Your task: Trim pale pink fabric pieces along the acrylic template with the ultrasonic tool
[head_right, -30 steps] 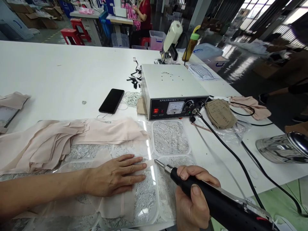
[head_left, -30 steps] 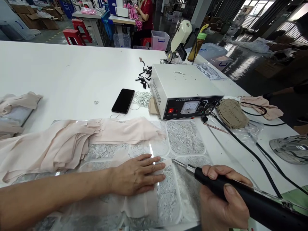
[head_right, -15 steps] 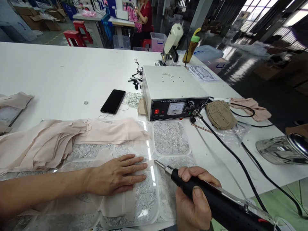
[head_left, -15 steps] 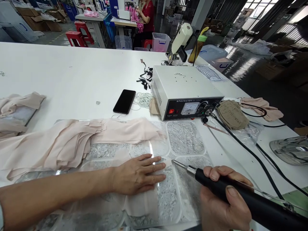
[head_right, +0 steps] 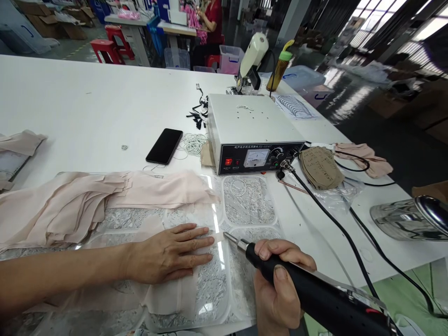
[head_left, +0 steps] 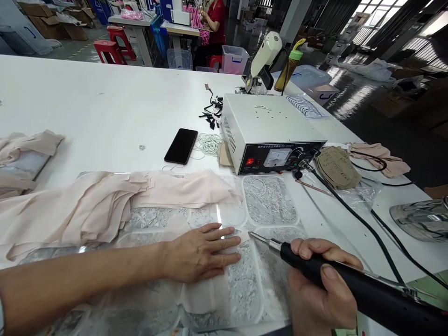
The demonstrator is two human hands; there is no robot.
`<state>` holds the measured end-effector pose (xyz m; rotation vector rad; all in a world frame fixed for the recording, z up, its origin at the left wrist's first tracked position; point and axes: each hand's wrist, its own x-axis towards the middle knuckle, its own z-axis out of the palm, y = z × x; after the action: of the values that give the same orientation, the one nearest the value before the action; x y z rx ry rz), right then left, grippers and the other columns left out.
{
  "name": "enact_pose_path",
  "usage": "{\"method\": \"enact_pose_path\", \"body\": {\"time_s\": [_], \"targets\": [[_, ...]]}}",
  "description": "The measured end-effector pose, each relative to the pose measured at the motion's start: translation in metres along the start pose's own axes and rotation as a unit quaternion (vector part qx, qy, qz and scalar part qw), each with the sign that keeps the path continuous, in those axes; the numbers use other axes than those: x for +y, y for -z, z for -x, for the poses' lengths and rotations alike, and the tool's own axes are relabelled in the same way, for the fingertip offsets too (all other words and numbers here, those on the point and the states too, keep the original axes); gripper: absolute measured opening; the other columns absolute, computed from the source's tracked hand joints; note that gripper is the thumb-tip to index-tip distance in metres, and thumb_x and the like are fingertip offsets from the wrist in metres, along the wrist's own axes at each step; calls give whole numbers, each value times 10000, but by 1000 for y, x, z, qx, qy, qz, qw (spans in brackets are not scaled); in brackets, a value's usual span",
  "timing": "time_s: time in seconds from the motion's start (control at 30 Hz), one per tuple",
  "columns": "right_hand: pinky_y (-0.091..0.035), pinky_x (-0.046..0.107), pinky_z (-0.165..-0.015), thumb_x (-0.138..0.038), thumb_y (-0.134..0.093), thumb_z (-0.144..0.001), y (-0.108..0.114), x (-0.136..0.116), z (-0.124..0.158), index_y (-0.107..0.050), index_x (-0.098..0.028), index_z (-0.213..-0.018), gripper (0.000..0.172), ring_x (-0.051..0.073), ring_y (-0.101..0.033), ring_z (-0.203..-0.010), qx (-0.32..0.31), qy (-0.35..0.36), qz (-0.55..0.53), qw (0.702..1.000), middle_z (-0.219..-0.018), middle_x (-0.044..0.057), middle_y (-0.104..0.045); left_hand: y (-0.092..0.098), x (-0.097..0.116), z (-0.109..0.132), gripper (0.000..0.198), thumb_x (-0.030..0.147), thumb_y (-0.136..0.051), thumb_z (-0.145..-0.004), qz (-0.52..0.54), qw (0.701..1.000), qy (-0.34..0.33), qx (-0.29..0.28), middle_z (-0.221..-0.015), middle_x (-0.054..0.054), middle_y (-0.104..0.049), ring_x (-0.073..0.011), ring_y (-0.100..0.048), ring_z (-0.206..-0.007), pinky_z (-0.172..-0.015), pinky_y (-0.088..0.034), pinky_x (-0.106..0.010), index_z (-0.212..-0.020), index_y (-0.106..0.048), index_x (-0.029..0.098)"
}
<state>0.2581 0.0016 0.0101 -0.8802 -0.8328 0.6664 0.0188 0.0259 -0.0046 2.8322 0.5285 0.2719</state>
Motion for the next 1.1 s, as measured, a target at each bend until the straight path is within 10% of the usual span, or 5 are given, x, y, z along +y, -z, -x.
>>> {"method": "enact_pose_path", "body": {"time_s": [1.1], "targets": [[-479, 319, -572, -193, -571, -687, -14, -6, 10, -551, -187, -764, 80, 121, -500, -586, -60, -42, -29, 997, -711, -8, -534, 0, 4, 7, 347, 316, -408, -1021, -15, 1000, -10, 20, -1438, -78, -476, -258, -402, -1359, -1115, -331, -405, -1318, -528, 182]]}}
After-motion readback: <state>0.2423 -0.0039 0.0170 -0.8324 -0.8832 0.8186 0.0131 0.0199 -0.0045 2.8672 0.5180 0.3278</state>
